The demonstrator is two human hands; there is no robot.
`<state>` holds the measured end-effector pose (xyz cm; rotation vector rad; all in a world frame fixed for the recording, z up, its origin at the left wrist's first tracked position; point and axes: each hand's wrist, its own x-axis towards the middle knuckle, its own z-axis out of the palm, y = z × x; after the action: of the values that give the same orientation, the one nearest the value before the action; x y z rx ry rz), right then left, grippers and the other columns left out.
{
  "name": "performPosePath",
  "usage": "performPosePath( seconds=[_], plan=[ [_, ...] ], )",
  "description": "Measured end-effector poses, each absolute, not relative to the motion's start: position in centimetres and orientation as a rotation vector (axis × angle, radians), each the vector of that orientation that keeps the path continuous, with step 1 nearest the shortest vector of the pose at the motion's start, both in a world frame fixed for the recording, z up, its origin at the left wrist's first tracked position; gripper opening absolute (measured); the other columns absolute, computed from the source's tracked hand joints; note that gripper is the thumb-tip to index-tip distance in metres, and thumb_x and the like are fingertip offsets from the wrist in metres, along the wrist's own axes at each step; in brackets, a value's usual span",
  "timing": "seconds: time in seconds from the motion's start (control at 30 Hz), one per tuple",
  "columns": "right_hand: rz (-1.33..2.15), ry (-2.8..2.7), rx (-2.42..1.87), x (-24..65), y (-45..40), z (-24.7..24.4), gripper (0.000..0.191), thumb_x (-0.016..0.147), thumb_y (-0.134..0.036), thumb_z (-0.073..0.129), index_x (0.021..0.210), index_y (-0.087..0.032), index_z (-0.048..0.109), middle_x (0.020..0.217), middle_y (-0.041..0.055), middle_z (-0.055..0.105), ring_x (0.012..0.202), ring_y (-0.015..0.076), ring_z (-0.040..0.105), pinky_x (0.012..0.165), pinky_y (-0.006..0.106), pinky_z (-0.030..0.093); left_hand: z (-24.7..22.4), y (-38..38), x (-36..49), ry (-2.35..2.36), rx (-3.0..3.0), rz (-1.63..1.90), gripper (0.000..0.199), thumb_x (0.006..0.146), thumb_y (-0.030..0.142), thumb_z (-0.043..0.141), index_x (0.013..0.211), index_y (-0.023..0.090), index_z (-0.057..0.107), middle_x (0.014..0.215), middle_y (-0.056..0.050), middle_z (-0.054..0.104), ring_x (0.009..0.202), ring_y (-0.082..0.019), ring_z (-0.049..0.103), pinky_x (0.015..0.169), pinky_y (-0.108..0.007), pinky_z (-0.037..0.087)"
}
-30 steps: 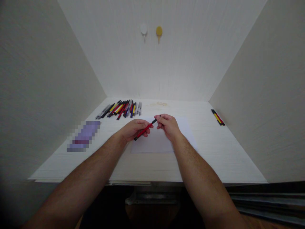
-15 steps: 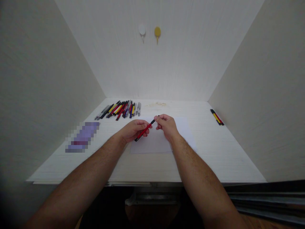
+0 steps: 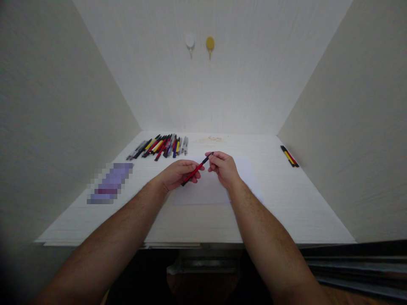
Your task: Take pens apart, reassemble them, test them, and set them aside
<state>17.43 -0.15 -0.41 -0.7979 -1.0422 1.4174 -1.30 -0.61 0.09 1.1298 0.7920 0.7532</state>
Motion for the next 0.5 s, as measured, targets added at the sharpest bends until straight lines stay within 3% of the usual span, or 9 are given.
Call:
performPosePath(
  seconds=[0.2, 0.37, 0.5],
  plan=[
    [1.280, -0.940, -0.805, 17.8, 0.4, -0.3, 0.018, 0.068, -0.031, 0.072, 0.080, -0.019, 0.068, 0.055, -0.0053, 0.048, 0.048, 0.0070, 0.041, 0.050, 0.023, 0.044, 0.1, -0.4, -1.3, 0.896, 1.156, 0.844, 0.033, 0.067, 0.034, 0.077, 0.088, 0.010, 0.068, 0.073, -0.007, 0.068, 0.057, -0.011, 0.060, 0.059, -0.025, 0.048],
    [1.230, -0.819, -0.828, 18.0, 0.7, -0.2, 0.019, 0.064, -0.031, 0.074, 0.075, -0.019, 0.063, 0.067, -0.0029, 0.058, 0.048, 0.0057, 0.044, 0.047, 0.022, 0.044, -0.2, 0.3, -1.2, 0.962, 1.096, 1.114, 0.036, 0.055, 0.021, 0.081, 0.085, 0.013, 0.063, 0.065, 0.001, 0.063, 0.053, -0.008, 0.056, 0.056, -0.023, 0.046],
    [1.250, -0.822, -0.830, 17.8, 0.7, -0.3, 0.021, 0.063, -0.030, 0.075, 0.078, -0.018, 0.064, 0.071, -0.0012, 0.063, 0.048, 0.0058, 0.048, 0.047, 0.022, 0.046, -0.2, 0.6, -1.2, 0.976, 1.031, 1.311, 0.037, 0.054, 0.020, 0.081, 0.084, 0.013, 0.061, 0.066, 0.003, 0.061, 0.055, -0.008, 0.057, 0.059, -0.024, 0.049]
  ],
)
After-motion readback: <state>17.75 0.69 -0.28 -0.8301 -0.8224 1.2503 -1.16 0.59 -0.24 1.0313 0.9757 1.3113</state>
